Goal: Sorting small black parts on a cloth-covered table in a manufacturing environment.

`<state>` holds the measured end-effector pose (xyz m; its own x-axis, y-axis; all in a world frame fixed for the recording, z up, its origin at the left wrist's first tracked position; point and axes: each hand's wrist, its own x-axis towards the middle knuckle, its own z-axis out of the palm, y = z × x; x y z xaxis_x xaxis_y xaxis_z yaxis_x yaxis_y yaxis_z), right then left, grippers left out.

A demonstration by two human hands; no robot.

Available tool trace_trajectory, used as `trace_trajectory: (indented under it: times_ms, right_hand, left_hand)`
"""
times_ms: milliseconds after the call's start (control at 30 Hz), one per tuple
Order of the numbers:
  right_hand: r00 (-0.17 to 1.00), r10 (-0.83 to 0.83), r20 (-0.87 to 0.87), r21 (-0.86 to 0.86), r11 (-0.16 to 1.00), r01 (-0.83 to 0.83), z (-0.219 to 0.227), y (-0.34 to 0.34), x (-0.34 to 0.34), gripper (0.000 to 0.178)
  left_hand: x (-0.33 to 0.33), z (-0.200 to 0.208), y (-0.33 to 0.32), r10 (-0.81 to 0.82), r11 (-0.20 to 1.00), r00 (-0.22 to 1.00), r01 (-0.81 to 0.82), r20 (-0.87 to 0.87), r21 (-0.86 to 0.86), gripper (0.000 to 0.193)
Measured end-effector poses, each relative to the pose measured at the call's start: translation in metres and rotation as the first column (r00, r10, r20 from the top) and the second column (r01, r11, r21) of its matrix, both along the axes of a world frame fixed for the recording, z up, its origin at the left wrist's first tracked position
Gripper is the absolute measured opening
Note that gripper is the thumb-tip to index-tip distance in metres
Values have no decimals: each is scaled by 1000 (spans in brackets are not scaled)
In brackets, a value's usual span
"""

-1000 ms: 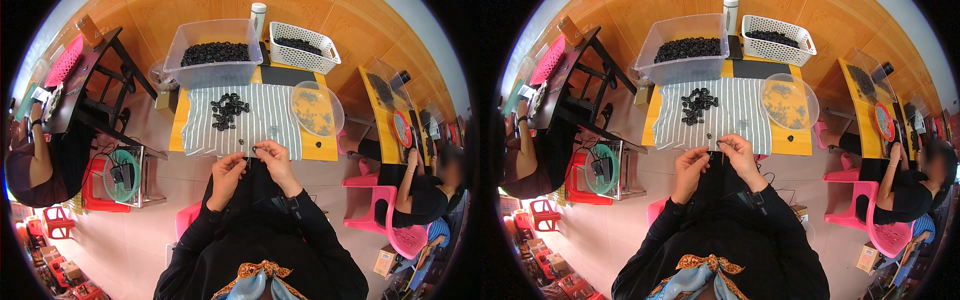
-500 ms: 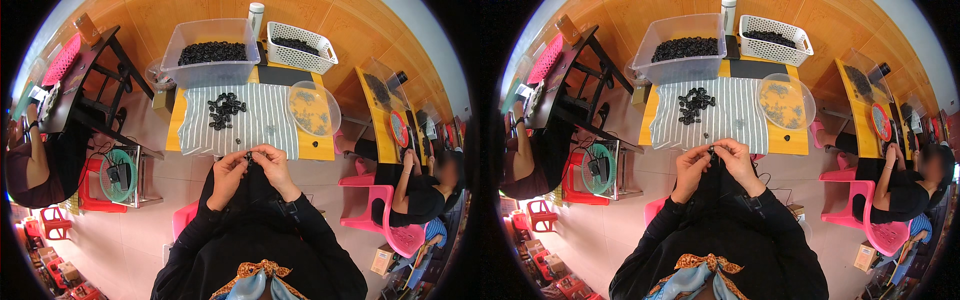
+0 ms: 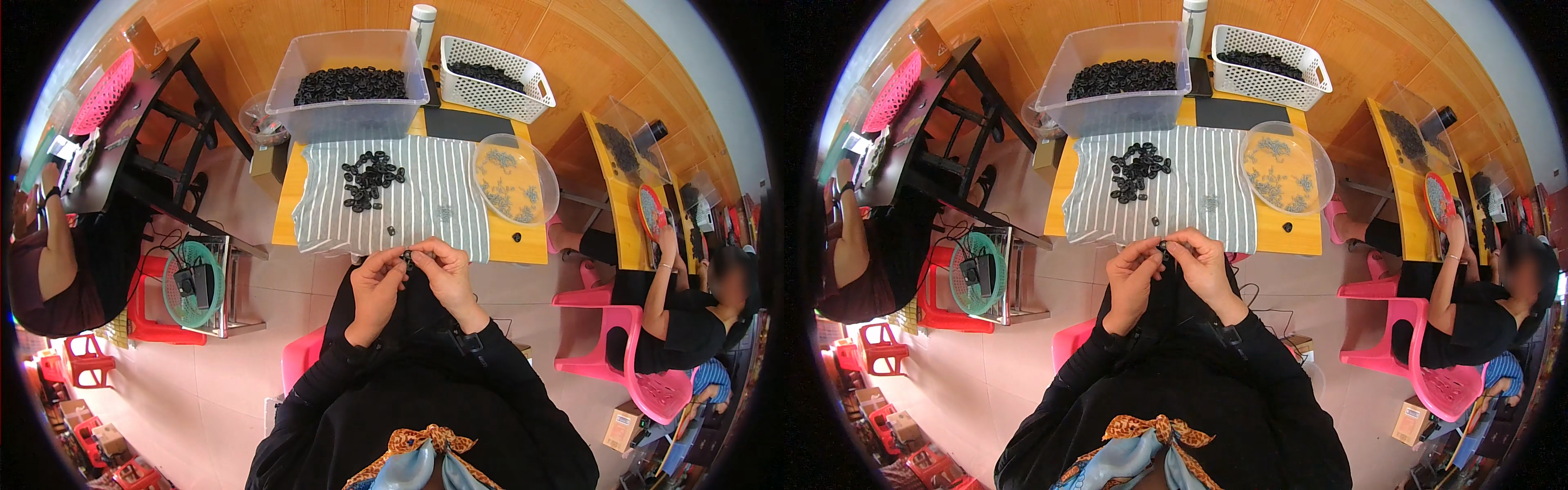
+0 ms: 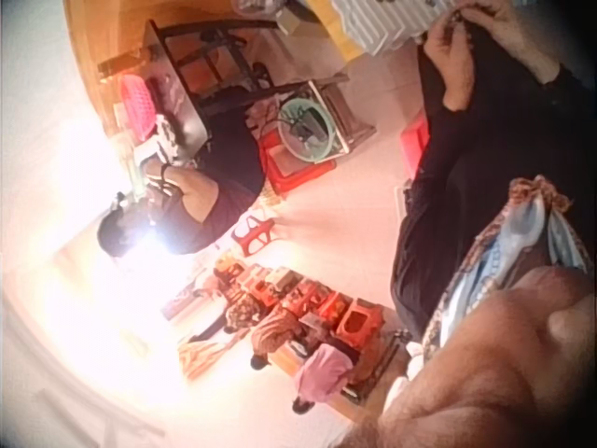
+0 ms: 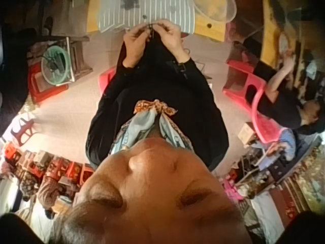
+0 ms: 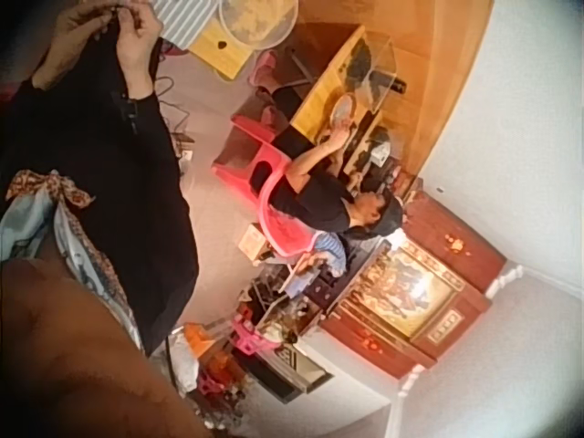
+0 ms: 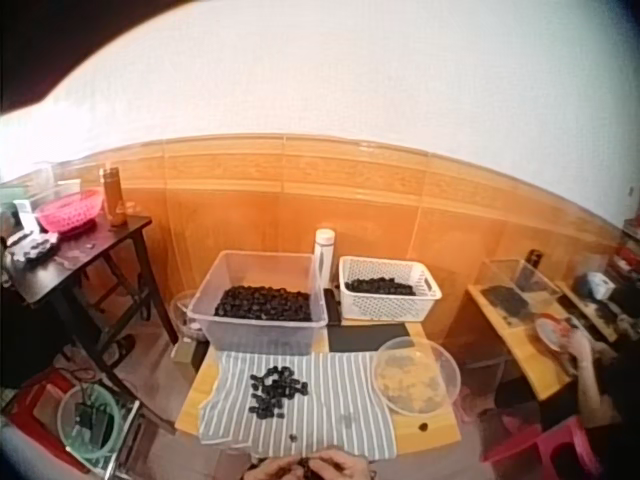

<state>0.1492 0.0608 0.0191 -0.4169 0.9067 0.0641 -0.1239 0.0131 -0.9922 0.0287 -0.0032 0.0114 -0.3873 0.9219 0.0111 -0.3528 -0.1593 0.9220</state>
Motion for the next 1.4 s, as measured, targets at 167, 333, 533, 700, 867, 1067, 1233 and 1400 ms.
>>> trace_trajectory:
  times_ms: [167, 333, 533, 700, 867, 1067, 1233, 1400]
  right_hand:
    - [995, -51, 89, 245, 969, 28, -3, -1, -1, 8]
    - [995, -45, 87, 168, 985, 30, -3, -2, -1, 8]
    - [1000, -17, -19, -31, 999, 16, -3, -4, 0, 10]
    - [998, 32, 59, 213, 976, -44, 9, -2, 5, 21]
    - [994, 67, 91, 357, 929, -96, 12, -1, 10, 29]
    - [997, 17, 79, 348, 936, -43, 12, -10, 10, 31]
    - [996, 7, 92, 394, 918, -43, 15, -10, 9, 31]
    - [998, 63, -6, 232, 971, -60, 13, -10, 12, 25]
  left_hand:
    - [2, -2, 2, 16, 1000, 999, -17, -37, -10, 25]
    - [-1, -5, 3, -20, 999, 991, 27, 132, -46, 24]
    - [0, -3, 1, -40, 997, 966, 57, 254, -60, 24]
    - [1, 1, 3, -28, 999, 965, 34, 261, -18, 25]
    - [-3, 2, 0, -134, 991, 944, 135, 301, 18, 25]
    - [-2, 7, -4, -138, 990, 951, 141, 278, 8, 26]
    - [-3, 10, -7, -134, 991, 960, 132, 246, 26, 26]
    - [-2, 14, -9, -123, 992, 981, 121, 147, 27, 26]
